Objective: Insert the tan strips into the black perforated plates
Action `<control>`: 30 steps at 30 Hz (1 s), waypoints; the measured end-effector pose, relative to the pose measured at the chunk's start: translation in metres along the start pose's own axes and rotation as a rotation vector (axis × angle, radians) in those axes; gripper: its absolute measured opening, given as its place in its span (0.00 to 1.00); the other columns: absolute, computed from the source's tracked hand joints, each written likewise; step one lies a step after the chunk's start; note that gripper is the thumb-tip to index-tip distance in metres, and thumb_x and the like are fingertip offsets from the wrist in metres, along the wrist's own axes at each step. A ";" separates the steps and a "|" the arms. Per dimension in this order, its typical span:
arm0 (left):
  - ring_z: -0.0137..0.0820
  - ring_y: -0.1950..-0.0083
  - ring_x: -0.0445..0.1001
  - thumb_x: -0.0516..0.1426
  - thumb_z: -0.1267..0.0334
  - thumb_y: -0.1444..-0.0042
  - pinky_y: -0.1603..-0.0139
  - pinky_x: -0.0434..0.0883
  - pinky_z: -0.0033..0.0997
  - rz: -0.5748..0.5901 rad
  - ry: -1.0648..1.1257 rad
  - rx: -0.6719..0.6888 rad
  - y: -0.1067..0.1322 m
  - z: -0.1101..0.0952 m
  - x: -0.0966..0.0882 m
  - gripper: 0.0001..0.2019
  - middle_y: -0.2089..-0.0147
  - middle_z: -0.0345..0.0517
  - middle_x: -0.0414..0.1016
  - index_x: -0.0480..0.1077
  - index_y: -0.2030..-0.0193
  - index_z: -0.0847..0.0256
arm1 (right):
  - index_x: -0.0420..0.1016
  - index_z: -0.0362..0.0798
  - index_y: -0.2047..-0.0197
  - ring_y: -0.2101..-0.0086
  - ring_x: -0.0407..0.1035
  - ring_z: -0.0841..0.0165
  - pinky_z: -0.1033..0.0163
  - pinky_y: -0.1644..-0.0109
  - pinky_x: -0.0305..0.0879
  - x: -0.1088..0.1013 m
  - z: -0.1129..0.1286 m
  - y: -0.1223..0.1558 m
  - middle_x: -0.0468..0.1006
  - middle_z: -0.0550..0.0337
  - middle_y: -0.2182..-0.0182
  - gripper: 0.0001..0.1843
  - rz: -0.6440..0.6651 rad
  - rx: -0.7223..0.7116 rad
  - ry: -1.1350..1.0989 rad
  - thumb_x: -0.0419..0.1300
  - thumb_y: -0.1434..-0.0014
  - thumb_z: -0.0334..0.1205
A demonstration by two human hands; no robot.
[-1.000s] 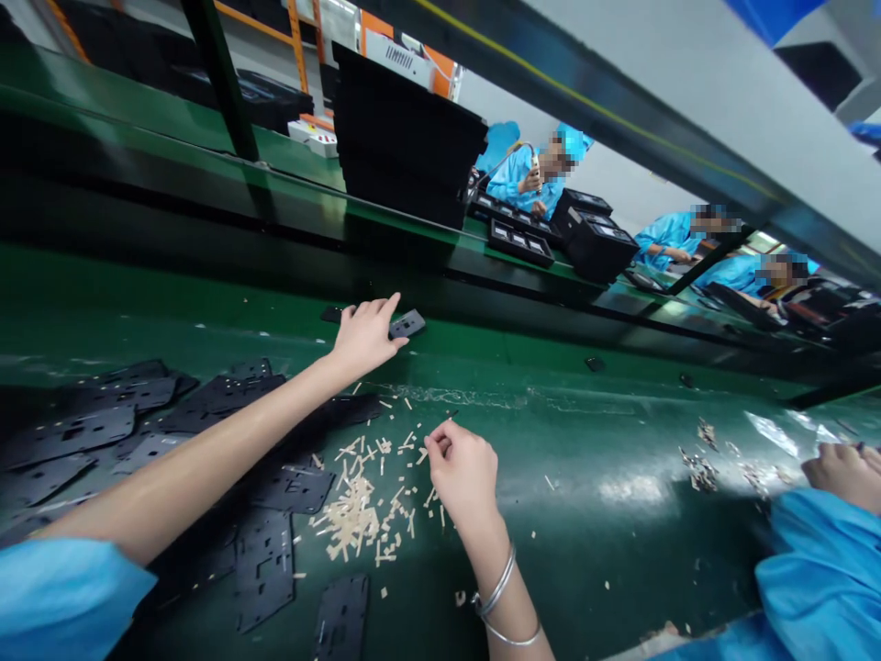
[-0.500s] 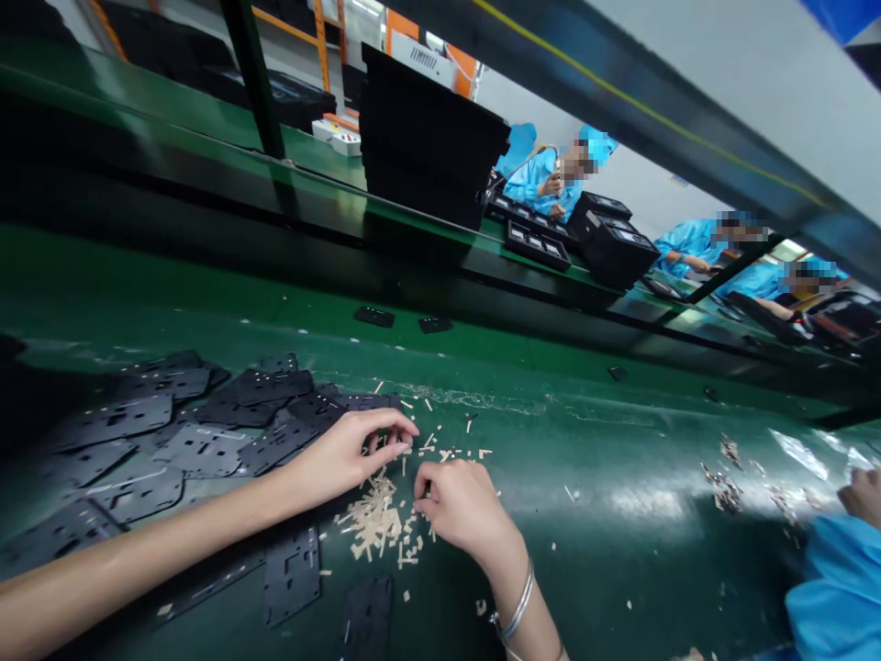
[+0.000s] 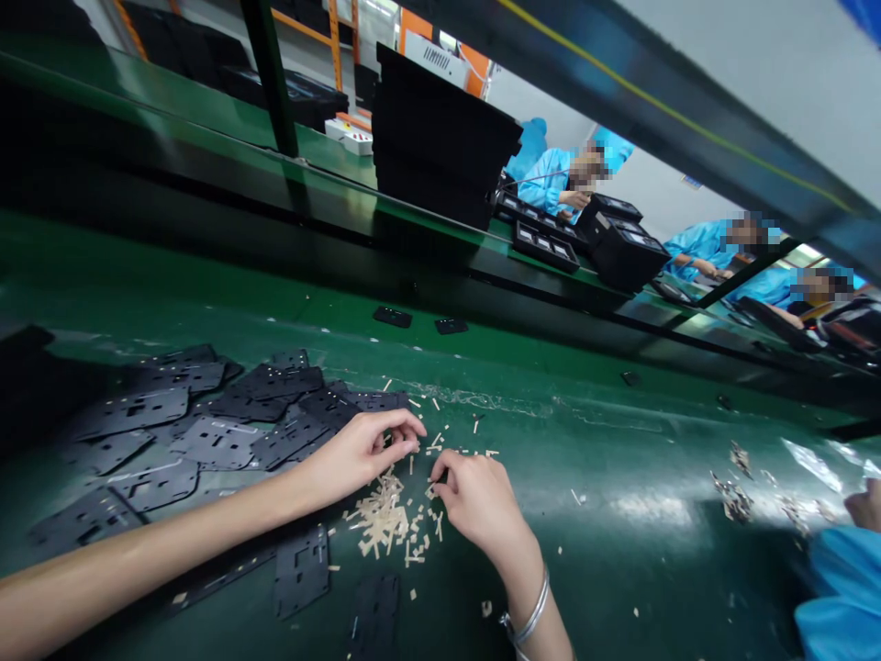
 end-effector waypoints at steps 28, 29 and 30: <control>0.26 0.75 0.64 0.51 0.68 0.47 0.73 0.59 0.24 0.029 -0.069 -0.033 0.001 0.012 0.014 0.06 0.76 0.37 0.67 0.68 0.66 0.62 | 0.71 0.51 0.73 0.78 0.69 0.69 0.67 0.75 0.44 0.005 0.003 -0.001 0.73 0.65 0.83 0.06 -0.074 -0.008 0.289 0.56 0.49 0.31; 0.26 0.75 0.64 0.50 0.68 0.47 0.73 0.59 0.24 0.021 -0.063 -0.034 0.001 0.012 0.013 0.06 0.75 0.38 0.68 0.68 0.65 0.62 | 0.71 0.51 0.73 0.78 0.69 0.69 0.66 0.75 0.44 0.006 0.002 -0.001 0.73 0.65 0.83 0.06 -0.084 0.002 0.299 0.55 0.49 0.31; 0.26 0.74 0.65 0.50 0.67 0.47 0.73 0.60 0.24 0.013 -0.054 -0.037 0.001 0.012 0.012 0.06 0.74 0.38 0.68 0.68 0.65 0.62 | 0.70 0.51 0.73 0.78 0.69 0.69 0.67 0.75 0.44 0.005 0.002 -0.002 0.73 0.65 0.83 0.06 -0.099 0.008 0.295 0.55 0.49 0.31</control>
Point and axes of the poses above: each hand's wrist, its own y-axis away from the middle knuckle, its own x-axis out of the palm, z = x × y, the point moved 7 cm from there along -y, towards the middle knuckle
